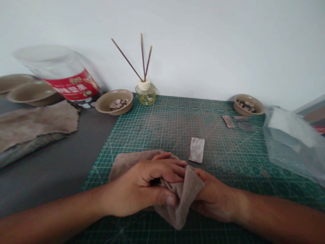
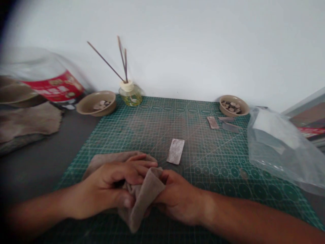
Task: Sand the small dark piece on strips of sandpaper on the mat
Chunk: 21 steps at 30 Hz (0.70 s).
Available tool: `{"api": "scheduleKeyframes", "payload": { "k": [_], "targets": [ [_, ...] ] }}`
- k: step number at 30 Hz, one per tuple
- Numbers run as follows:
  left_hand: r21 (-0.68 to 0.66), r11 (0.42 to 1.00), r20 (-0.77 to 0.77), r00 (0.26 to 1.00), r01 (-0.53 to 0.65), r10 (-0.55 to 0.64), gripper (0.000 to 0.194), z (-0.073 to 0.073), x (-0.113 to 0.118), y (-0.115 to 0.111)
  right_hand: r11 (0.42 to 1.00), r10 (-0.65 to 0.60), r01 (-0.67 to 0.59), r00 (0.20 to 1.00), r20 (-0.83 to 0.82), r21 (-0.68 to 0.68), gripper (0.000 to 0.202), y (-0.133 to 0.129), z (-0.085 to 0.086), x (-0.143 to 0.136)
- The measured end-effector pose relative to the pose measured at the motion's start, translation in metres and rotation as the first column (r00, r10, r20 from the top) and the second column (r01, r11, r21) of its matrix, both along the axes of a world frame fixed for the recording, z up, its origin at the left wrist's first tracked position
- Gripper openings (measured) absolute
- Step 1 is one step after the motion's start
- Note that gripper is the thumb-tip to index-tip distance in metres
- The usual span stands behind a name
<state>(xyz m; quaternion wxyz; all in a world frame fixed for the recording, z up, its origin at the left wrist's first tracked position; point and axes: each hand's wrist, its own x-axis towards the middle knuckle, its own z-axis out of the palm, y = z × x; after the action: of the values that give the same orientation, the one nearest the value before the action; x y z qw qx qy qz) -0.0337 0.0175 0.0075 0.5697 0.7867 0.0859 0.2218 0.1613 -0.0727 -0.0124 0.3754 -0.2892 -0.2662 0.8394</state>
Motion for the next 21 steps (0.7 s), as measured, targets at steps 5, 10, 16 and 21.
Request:
{"api": "scheduleKeyframes", "payload": {
  "k": [5, 10, 16, 21],
  "targets": [
    [-0.071, 0.992, 0.007, 0.995, 0.104, -0.104, 0.016, 0.003, -0.002, 0.002, 0.999, 0.039, -0.04, 0.999, 0.024, 0.026, 0.034, -0.002, -0.004, 0.0],
    [0.143, 0.99, 0.043, 0.999, -0.008, 0.002, 0.018, 0.006, 0.002, -0.002, 0.983, -0.054, 0.019, 0.981, 0.187, 0.183, 0.029, 0.0, 0.005, -0.003],
    [0.131, 0.991, -0.009, 1.0, 0.031, -0.03, 0.011, 0.01, 0.003, -0.005, 0.989, -0.003, -0.011, 0.996, 0.087, 0.15, 0.029, 0.001, 0.003, 0.0],
    [-0.179, 0.94, -0.11, 0.955, -0.291, 0.274, 0.021, 0.008, -0.011, 0.002, 0.97, 0.21, -0.208, 0.978, -0.007, 0.126, 0.037, -0.003, 0.004, 0.008]
  ]
}}
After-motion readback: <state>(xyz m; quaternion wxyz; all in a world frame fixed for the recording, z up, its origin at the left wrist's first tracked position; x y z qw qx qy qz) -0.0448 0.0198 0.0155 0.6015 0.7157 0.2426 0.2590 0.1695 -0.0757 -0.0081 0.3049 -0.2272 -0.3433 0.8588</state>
